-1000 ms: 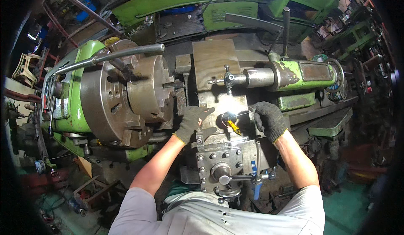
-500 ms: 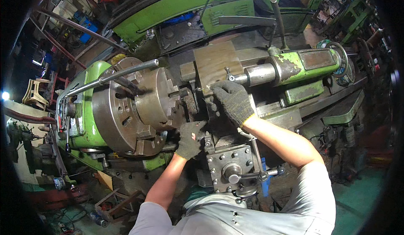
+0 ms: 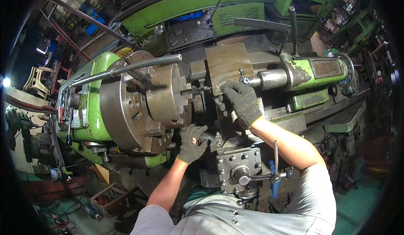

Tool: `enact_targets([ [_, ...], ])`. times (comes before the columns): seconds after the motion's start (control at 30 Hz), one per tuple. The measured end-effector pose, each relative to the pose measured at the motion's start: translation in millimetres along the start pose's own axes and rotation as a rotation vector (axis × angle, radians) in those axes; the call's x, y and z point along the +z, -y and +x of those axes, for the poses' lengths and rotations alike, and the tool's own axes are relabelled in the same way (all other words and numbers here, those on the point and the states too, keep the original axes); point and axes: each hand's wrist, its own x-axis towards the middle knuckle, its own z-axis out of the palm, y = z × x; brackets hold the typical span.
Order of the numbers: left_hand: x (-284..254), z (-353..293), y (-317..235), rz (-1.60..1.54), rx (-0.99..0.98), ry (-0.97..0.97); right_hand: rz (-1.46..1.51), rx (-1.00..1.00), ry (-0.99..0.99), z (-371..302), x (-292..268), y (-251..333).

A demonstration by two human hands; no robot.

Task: The person operates a green industrial lathe in a workshop. They use a chuck key to tighten the chuck jaws, adjust the tailstock, and manipulate the tool post and handwheels to position the cutting tool against the rotating workpiece.

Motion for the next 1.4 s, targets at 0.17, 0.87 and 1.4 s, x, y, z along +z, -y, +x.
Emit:
enact_targets([
  [0.17,-3,-1,1,-0.012,-0.03,-0.013,-0.146,-0.08,-0.024,-3,-3,1],
  [0.87,23,113,-36,-1.262,-0.547,-0.154,-0.5,-0.111,0.096,43,-10,-71],
  [1.4,20,152,-49,-2.098,-1.061,-0.515,-1.084,-0.652,0.24,71,-8,-73],
])
